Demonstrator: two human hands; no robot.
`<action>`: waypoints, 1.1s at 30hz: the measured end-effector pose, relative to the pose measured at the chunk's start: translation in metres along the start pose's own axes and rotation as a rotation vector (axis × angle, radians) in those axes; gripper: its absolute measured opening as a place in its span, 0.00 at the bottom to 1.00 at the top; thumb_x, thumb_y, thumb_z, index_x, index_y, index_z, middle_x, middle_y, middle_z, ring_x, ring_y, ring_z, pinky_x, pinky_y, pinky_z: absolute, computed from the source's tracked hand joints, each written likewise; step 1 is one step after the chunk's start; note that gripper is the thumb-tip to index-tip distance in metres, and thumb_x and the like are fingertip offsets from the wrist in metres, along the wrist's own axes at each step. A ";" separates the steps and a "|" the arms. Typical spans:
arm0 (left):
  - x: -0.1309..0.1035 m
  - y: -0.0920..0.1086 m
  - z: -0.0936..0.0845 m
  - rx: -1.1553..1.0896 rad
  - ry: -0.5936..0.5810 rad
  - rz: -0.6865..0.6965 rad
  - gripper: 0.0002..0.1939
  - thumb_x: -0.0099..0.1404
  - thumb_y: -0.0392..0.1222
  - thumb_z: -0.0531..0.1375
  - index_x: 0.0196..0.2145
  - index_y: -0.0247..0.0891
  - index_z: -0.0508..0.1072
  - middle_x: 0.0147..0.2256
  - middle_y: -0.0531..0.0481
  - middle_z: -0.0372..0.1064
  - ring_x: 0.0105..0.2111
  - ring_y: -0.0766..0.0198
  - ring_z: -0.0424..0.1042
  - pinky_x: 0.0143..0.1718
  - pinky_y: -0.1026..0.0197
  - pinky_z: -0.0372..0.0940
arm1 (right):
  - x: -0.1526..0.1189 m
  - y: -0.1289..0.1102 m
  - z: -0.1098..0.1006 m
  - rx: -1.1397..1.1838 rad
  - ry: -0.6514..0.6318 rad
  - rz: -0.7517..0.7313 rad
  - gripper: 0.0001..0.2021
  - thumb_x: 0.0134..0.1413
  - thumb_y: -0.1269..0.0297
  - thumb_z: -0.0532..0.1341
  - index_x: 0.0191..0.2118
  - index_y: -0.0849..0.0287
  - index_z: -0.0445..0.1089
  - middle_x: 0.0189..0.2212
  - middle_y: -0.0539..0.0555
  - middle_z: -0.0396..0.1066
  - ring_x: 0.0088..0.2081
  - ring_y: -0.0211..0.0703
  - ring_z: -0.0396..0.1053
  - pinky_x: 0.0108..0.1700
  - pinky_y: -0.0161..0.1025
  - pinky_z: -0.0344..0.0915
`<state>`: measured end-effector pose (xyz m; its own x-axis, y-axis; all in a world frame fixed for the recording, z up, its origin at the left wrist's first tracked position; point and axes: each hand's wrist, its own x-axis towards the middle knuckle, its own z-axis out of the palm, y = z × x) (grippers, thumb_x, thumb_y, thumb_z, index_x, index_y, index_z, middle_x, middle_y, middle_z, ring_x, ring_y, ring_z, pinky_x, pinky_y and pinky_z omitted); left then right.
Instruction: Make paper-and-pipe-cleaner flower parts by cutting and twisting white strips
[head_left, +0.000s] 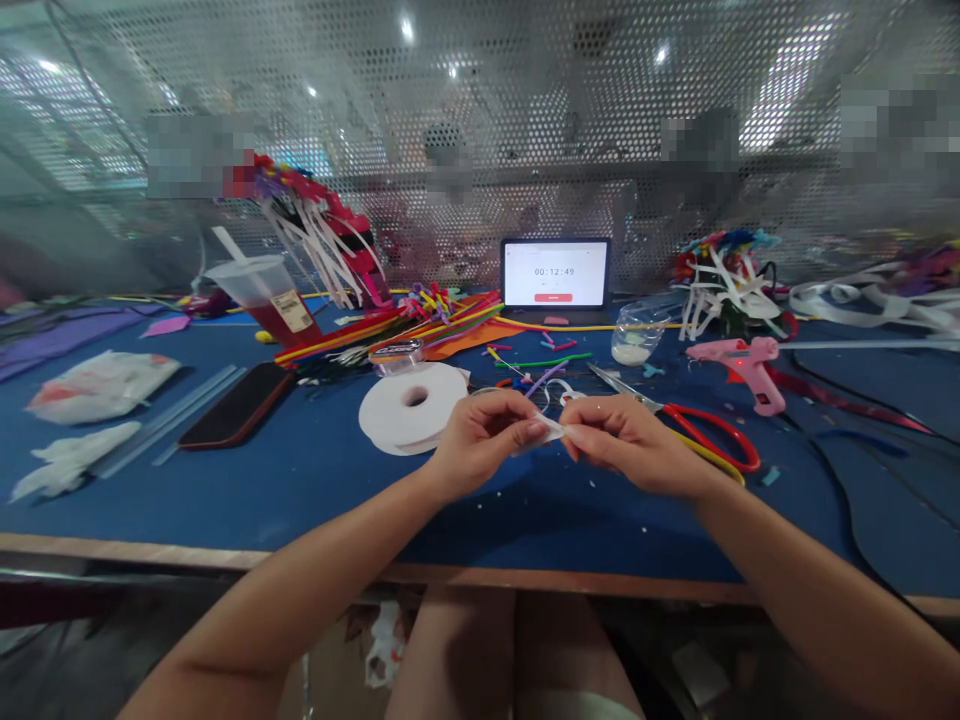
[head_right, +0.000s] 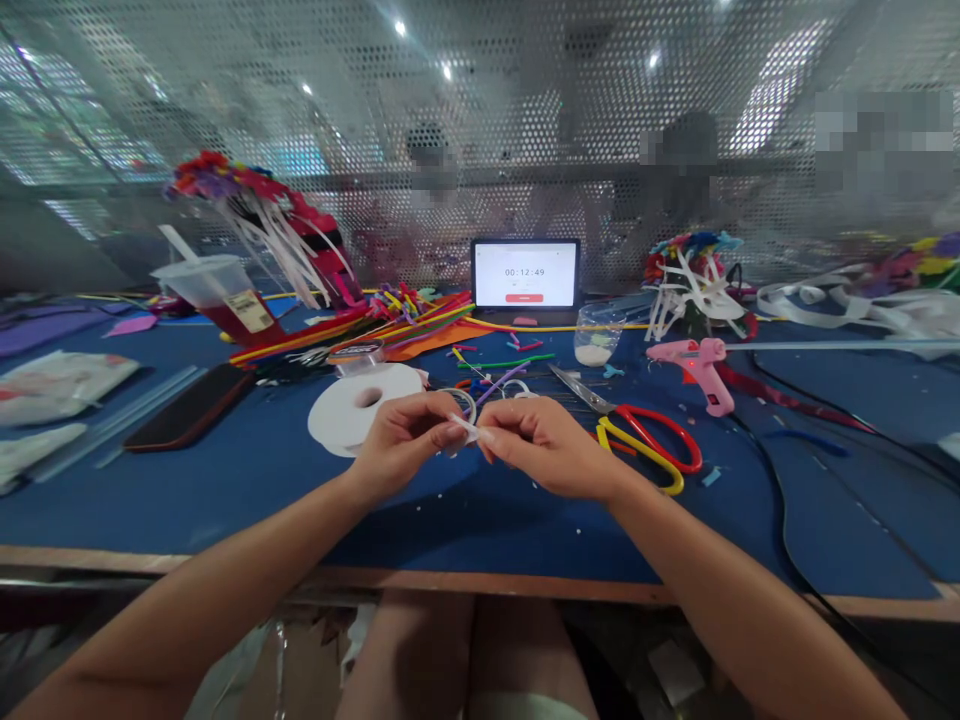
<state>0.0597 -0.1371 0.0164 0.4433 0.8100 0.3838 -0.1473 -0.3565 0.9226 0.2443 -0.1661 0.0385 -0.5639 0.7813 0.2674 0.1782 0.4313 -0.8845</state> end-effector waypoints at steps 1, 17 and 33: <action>-0.001 0.000 -0.001 0.024 -0.011 0.031 0.06 0.53 0.39 0.63 0.26 0.34 0.73 0.22 0.52 0.67 0.22 0.72 0.63 0.22 0.68 0.58 | 0.000 0.000 0.001 0.069 -0.023 0.019 0.13 0.57 0.60 0.52 0.24 0.61 0.61 0.18 0.44 0.52 0.19 0.27 0.47 0.21 0.30 0.45; -0.002 0.004 -0.004 0.156 0.075 0.219 0.02 0.53 0.37 0.63 0.26 0.37 0.77 0.22 0.51 0.69 0.22 0.70 0.63 0.23 0.66 0.58 | 0.002 -0.011 0.003 -0.235 0.023 0.077 0.08 0.58 0.60 0.51 0.33 0.58 0.62 0.20 0.45 0.59 0.22 0.31 0.55 0.24 0.31 0.50; 0.000 0.004 -0.009 0.268 0.027 0.342 0.05 0.53 0.33 0.62 0.29 0.38 0.77 0.23 0.50 0.70 0.22 0.70 0.64 0.22 0.66 0.59 | 0.004 -0.009 0.012 -0.387 0.191 -0.012 0.09 0.59 0.62 0.51 0.30 0.58 0.62 0.23 0.47 0.58 0.25 0.33 0.54 0.29 0.32 0.51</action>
<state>0.0509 -0.1339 0.0209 0.3852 0.6352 0.6694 -0.0456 -0.7114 0.7013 0.2306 -0.1721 0.0428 -0.4152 0.8289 0.3749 0.4825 0.5500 -0.6816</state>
